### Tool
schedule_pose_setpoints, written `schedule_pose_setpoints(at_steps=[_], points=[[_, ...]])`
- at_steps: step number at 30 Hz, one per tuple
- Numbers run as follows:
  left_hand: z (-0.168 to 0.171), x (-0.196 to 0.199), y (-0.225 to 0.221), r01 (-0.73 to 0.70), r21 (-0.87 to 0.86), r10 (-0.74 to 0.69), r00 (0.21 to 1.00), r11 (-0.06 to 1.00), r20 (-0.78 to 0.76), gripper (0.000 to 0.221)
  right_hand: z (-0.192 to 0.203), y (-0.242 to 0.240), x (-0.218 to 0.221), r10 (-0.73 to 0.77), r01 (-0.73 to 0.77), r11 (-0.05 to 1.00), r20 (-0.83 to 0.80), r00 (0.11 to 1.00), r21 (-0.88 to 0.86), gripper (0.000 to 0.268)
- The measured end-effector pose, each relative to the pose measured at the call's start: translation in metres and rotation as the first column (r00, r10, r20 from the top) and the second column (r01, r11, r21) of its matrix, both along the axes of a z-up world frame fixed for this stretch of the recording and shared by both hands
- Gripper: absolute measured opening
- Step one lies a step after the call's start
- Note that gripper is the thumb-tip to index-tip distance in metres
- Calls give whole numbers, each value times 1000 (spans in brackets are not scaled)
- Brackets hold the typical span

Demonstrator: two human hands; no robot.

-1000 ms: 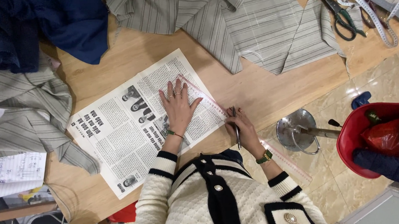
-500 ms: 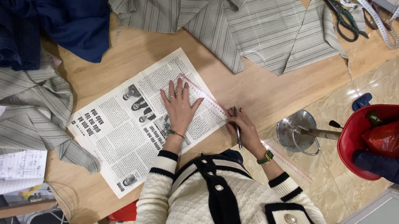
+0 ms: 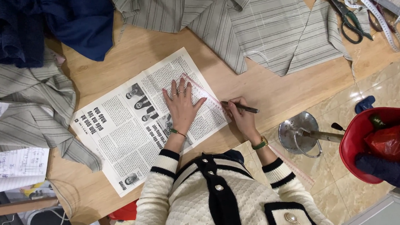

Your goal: Drawing pattern lines on a newspaper using a ruler and a pen in a sewing environment.

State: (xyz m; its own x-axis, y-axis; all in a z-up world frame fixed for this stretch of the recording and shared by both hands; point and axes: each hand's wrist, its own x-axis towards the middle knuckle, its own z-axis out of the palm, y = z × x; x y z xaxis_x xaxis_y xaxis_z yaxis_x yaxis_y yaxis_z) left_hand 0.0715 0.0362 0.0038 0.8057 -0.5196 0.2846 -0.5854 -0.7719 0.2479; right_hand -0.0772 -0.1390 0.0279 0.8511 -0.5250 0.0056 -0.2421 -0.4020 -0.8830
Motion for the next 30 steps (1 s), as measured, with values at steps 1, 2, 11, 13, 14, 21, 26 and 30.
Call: schedule_pose_setpoints(at_steps=[1, 2, 11, 13, 14, 21, 26, 30], points=[[0, 0, 0, -2, 1, 2, 1000, 1000, -1, 76, -1, -1, 0, 2, -2, 1000, -1, 1000, 1, 15], [0, 0, 1, 0, 0, 0, 1000, 1000, 0, 76, -2, -2, 0, 5, -6, 1000, -13, 1000, -14, 14], [9, -1, 0, 6, 8, -6, 1000, 1000, -22, 73, 1, -4, 9, 60, -60, 998, -19, 998, -17, 10], [12, 0, 0, 3, 8, -2, 1000, 1000, -27, 72, 7, 0, 26, 72, -73, 997, -21, 997, -19, 9], [12, 0, -1, 5, 8, -4, 1000, 1000, -31, 73, 8, 2, 39, 111, -111, 990, 1, 994, -89, 8], [23, -2, -2, -4, 14, 4, 998, 1000, -64, 73, -5, 18, 161, 289, -265, 937, 82, 954, -226, 17], [16, -1, -2, -4, 16, 5, 995, 1000, -99, 73, 17, 14, 151, 303, -303, 926, -36, 952, -223, 21], [12, -4, -2, -6, 4, 7, 996, 1000, -84, 75, 37, 2, 80, 192, -349, 836, -369, 909, -424, 46]])
